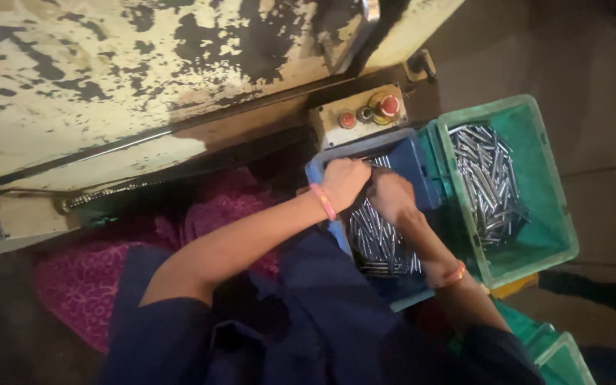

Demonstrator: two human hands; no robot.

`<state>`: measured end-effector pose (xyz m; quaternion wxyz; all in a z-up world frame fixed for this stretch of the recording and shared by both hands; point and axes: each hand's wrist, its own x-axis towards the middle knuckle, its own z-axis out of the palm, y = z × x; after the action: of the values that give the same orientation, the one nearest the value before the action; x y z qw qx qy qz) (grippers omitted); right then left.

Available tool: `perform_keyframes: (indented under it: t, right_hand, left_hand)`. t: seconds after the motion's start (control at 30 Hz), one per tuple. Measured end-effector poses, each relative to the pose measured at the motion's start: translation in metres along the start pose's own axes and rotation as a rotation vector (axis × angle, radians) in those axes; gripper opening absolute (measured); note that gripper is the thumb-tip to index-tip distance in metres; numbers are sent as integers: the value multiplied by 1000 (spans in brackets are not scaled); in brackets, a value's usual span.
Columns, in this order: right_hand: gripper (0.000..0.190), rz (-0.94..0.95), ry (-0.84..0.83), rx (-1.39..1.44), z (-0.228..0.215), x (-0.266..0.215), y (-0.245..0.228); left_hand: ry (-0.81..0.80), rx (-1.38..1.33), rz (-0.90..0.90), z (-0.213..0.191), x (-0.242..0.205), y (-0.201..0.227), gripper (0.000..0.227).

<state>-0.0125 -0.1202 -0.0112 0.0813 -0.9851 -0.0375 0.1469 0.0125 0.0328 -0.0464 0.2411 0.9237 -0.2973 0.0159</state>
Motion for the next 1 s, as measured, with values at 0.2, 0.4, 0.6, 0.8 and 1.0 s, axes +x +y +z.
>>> perform_keyframes:
  t: [0.2,0.4,0.6,0.8,1.0]
  right_hand:
    - [13,-398,440,219,-57,-5,-32]
    - [35,-592,522,180,-69,29,-70]
    - [37,-474,467,36,-51,45,-72]
    - [31,-419,470,-154,-61,49,-88]
    - [22,-574,534,114,-167,1,-147]
  left_hand:
    - [205,-785,-118,-65,-26,-25,17]
    - [286,-1821,-650,-73,-59,-86,25]
    - [416,-1997,-784,-87,-107,-129,26]
    - [648,-1270,-400,-192,-134,-95,15]
    - [926,-328,-267,-353,-188,-36,22]
